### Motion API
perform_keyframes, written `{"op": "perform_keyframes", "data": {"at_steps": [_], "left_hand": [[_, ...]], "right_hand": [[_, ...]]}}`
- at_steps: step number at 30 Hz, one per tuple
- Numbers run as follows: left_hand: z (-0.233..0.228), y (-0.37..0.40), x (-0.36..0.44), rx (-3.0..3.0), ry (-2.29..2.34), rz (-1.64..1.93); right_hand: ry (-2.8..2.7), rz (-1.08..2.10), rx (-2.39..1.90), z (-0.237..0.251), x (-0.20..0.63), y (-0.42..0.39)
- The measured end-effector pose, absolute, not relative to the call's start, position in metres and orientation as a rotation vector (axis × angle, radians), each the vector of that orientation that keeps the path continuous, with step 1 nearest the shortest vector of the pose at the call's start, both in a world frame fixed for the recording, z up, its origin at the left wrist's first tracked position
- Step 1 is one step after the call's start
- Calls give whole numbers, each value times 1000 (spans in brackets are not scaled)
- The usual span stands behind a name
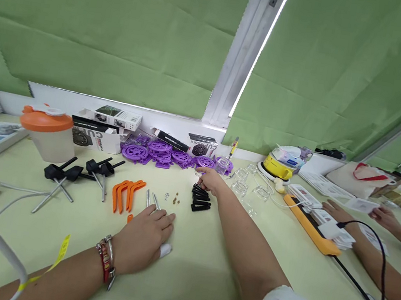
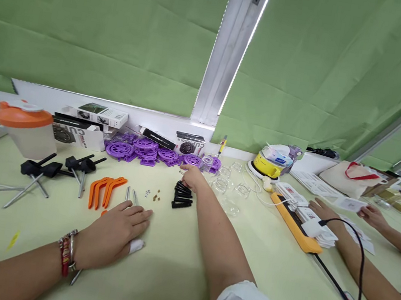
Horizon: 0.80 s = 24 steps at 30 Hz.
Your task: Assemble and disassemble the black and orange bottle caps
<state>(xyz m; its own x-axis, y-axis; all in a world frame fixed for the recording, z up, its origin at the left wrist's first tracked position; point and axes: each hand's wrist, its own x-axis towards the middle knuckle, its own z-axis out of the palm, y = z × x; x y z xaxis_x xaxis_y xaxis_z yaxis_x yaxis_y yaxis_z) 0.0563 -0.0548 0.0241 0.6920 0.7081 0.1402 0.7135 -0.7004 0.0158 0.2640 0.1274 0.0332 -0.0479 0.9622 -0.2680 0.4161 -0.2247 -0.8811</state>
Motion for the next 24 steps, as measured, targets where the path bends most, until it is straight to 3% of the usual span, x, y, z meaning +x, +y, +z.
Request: {"op": "perform_keyframes", "data": {"at_steps": [24], "left_hand": [[21, -53, 55, -2835, -1166, -203]], "right_hand": [[-1373, 1320, -1581, 15, 267, 132]]}}
